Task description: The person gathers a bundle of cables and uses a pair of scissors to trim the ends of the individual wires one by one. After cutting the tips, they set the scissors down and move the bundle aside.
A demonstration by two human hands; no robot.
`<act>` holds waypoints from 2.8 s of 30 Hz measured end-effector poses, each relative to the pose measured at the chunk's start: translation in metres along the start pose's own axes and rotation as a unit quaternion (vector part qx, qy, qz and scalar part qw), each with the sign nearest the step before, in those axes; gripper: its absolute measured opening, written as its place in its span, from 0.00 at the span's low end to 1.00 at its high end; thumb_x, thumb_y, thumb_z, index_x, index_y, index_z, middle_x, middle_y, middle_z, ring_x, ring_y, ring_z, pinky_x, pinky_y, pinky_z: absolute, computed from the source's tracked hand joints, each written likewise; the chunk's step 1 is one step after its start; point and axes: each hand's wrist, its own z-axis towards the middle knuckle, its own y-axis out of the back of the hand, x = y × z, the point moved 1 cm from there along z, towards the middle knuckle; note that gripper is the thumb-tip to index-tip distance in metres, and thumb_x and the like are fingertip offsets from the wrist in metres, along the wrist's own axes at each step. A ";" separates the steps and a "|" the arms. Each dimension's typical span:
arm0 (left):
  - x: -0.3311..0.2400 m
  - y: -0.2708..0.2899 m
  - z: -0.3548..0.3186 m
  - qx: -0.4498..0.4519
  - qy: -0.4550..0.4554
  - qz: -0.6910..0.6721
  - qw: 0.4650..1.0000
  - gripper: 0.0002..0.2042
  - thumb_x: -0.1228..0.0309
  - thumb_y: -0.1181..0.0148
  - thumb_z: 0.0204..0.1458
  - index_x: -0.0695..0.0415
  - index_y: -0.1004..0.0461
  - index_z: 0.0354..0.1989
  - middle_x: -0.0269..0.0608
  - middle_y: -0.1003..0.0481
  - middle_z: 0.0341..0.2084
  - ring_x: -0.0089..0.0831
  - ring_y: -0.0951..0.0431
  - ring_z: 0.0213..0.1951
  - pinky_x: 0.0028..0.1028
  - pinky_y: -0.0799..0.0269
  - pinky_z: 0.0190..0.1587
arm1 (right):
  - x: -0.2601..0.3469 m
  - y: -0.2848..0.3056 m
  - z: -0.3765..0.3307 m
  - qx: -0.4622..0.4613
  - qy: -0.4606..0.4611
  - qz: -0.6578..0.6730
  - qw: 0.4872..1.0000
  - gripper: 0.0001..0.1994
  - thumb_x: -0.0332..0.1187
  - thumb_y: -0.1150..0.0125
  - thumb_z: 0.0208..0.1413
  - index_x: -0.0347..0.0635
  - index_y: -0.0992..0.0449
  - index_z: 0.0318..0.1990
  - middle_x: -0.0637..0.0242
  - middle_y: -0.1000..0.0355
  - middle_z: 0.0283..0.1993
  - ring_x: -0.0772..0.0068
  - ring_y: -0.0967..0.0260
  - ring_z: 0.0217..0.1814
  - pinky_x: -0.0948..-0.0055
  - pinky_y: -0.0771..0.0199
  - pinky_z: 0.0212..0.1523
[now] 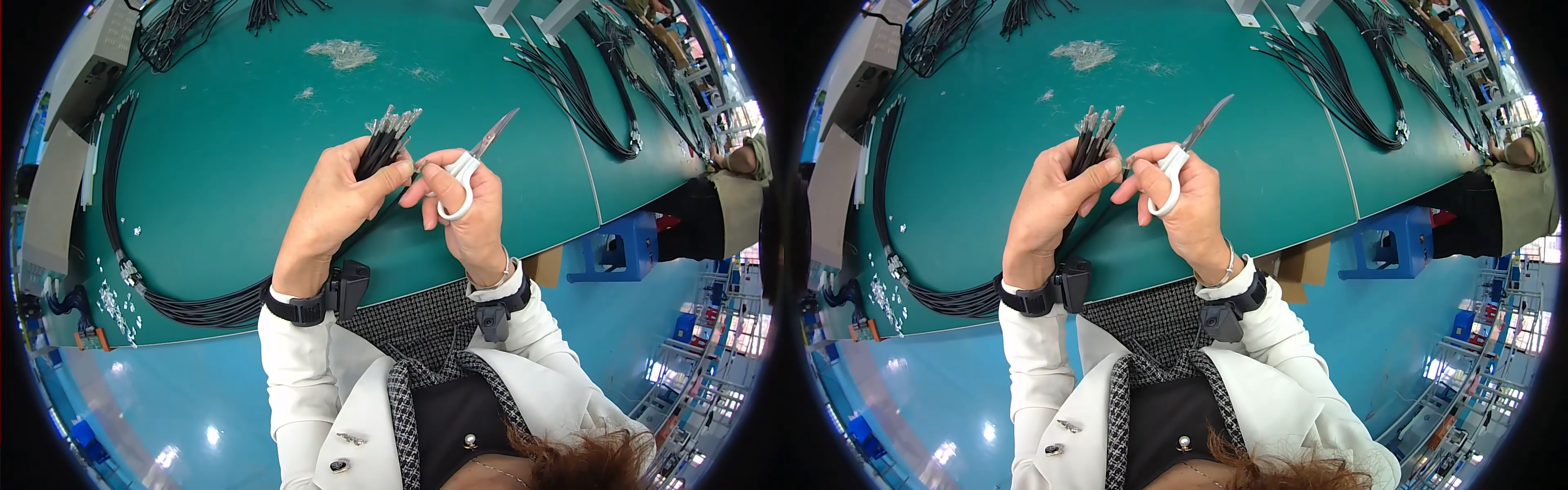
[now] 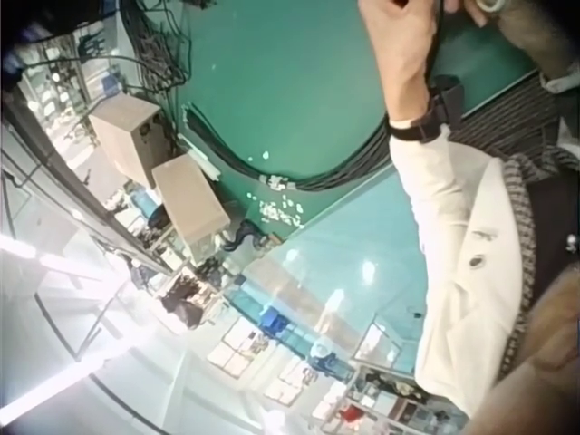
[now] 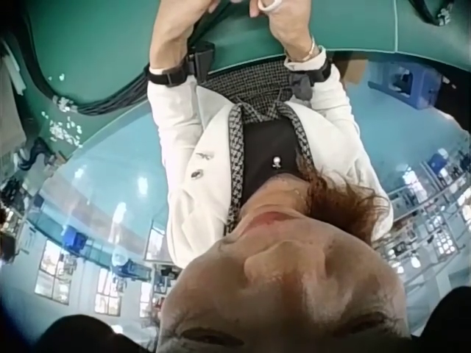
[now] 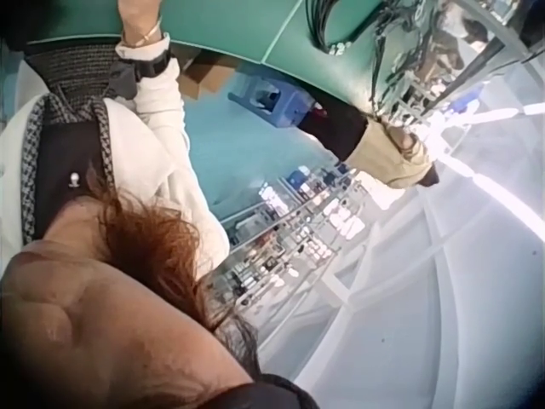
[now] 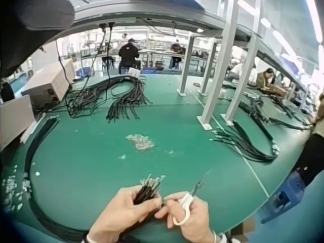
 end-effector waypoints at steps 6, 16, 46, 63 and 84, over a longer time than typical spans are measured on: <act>0.000 0.001 -0.001 -0.005 -0.009 -0.005 1.000 0.07 0.71 0.39 0.51 0.62 0.27 0.31 0.26 0.31 0.18 0.12 0.39 0.17 0.17 0.48 0.18 | 0.004 0.004 -0.002 -0.007 -0.070 0.082 0.994 0.10 0.33 0.45 0.58 0.34 0.28 0.41 0.56 0.25 0.25 0.81 0.35 0.15 0.86 0.42 0.14; 0.000 0.002 0.000 -0.011 -0.005 -0.003 1.000 0.08 0.69 0.38 0.51 0.61 0.27 0.31 0.26 0.31 0.17 0.12 0.39 0.16 0.17 0.48 0.17 | -0.002 0.003 0.002 0.011 -0.040 0.037 0.998 0.11 0.34 0.44 0.58 0.33 0.29 0.42 0.55 0.25 0.26 0.80 0.34 0.15 0.86 0.41 0.14; -0.004 -0.003 -0.005 -0.052 -0.034 0.038 0.997 0.06 0.73 0.41 0.52 0.65 0.27 0.31 0.33 0.27 0.20 0.16 0.30 0.18 0.18 0.38 0.21 | 0.000 -0.003 -0.001 -0.004 -0.012 0.021 1.000 0.11 0.33 0.42 0.57 0.33 0.29 0.41 0.56 0.24 0.27 0.79 0.34 0.16 0.84 0.38 0.15; -0.015 -0.018 -0.013 -0.133 -0.064 0.166 0.975 0.07 0.74 0.40 0.50 0.66 0.25 0.33 0.31 0.29 0.18 0.14 0.37 0.17 0.17 0.49 0.17 | -0.002 -0.010 -0.004 0.021 -0.043 0.153 0.987 0.09 0.31 0.42 0.57 0.37 0.32 0.40 0.64 0.26 0.28 0.77 0.27 0.26 0.81 0.31 0.19; 0.010 -0.007 0.005 -0.083 -0.092 0.177 0.976 0.07 0.75 0.44 0.53 0.68 0.28 0.33 0.40 0.25 0.23 0.22 0.27 0.26 0.22 0.32 0.29 | -0.001 -0.002 0.001 -0.031 -0.040 0.120 0.991 0.10 0.32 0.43 0.57 0.35 0.31 0.40 0.58 0.24 0.28 0.76 0.29 0.21 0.84 0.35 0.18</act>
